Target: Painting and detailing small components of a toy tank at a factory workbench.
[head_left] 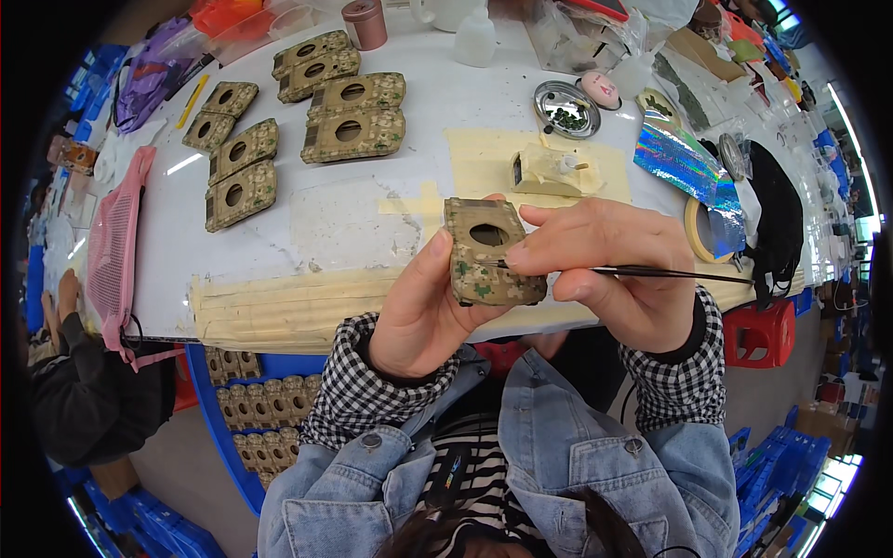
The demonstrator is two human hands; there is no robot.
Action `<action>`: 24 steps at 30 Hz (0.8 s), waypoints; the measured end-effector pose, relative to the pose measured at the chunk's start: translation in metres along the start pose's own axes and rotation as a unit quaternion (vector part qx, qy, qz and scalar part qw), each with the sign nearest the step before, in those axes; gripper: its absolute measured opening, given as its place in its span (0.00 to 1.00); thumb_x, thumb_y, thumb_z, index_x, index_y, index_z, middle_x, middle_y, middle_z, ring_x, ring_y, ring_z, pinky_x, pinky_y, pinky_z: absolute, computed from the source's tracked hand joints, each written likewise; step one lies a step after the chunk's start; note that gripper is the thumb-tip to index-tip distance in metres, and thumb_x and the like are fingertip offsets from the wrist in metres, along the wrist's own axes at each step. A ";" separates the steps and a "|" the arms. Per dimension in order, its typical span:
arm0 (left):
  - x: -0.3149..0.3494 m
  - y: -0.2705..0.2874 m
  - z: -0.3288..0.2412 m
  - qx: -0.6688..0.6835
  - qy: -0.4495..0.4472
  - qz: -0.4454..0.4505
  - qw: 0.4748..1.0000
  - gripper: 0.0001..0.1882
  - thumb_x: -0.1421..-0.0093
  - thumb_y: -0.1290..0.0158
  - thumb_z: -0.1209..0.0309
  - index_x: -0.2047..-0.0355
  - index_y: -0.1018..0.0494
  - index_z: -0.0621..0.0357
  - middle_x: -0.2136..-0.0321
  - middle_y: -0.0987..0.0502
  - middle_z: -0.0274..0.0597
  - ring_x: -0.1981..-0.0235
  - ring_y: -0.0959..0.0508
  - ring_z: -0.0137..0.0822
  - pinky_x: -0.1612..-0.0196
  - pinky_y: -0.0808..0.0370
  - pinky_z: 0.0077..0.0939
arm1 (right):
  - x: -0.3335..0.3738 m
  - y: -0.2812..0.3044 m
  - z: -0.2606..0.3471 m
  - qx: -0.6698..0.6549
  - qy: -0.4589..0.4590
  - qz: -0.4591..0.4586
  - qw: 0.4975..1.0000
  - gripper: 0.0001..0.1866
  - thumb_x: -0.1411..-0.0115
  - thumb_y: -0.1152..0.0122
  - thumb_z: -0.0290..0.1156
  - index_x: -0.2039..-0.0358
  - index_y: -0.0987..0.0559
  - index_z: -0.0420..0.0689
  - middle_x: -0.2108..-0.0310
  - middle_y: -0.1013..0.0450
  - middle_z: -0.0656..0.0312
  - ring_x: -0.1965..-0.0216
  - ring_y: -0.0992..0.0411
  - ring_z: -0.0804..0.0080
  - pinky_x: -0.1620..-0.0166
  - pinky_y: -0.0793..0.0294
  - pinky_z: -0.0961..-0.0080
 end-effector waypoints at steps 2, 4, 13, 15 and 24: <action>0.000 -0.002 0.000 0.041 -0.004 0.036 0.999 0.29 0.33 0.74 0.53 0.39 0.51 0.60 0.41 0.42 0.49 0.41 0.37 0.39 0.40 0.37 0.35 | 0.000 0.000 0.001 -0.002 -0.002 0.002 1.000 0.09 0.49 0.37 0.27 0.66 0.20 0.40 0.70 0.24 0.57 0.69 0.25 0.62 0.53 0.28 0.66; 0.001 0.001 0.000 0.048 -0.002 0.040 0.998 0.29 0.33 0.74 0.53 0.39 0.51 0.60 0.41 0.42 0.49 0.41 0.37 0.39 0.40 0.36 0.34 | 0.000 0.000 0.000 -0.002 -0.001 0.001 1.000 0.09 0.49 0.38 0.26 0.66 0.20 0.39 0.70 0.24 0.57 0.69 0.25 0.62 0.53 0.28 0.65; -0.001 -0.001 -0.001 0.020 0.006 0.001 1.000 0.30 0.33 0.73 0.52 0.39 0.52 0.59 0.43 0.40 0.47 0.43 0.35 0.37 0.41 0.35 0.33 | 0.002 0.001 -0.005 -0.031 -0.005 -0.017 0.999 0.12 0.43 0.43 0.33 0.67 0.21 0.36 0.69 0.23 0.56 0.67 0.25 0.64 0.51 0.29 0.62; -0.001 0.000 0.000 0.014 0.008 -0.004 1.000 0.30 0.33 0.74 0.52 0.39 0.51 0.59 0.43 0.40 0.47 0.44 0.34 0.37 0.42 0.34 0.32 | 0.002 0.001 -0.007 -0.036 -0.003 -0.017 0.999 0.14 0.41 0.45 0.35 0.67 0.21 0.35 0.69 0.23 0.55 0.67 0.26 0.64 0.50 0.29 0.61; 0.000 0.000 0.000 0.041 0.010 0.030 0.999 0.29 0.33 0.74 0.52 0.39 0.50 0.60 0.44 0.39 0.47 0.44 0.34 0.36 0.42 0.33 0.32 | 0.002 0.001 -0.006 -0.030 -0.004 -0.015 0.999 0.13 0.42 0.44 0.34 0.67 0.21 0.35 0.69 0.23 0.55 0.67 0.26 0.64 0.50 0.29 0.61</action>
Point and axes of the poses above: each hand's wrist, its own x-axis away from the middle knuckle, its own y-axis out of the back of the hand, z = x × y, the point moved 10 cm from there along -x, towards the middle knuckle
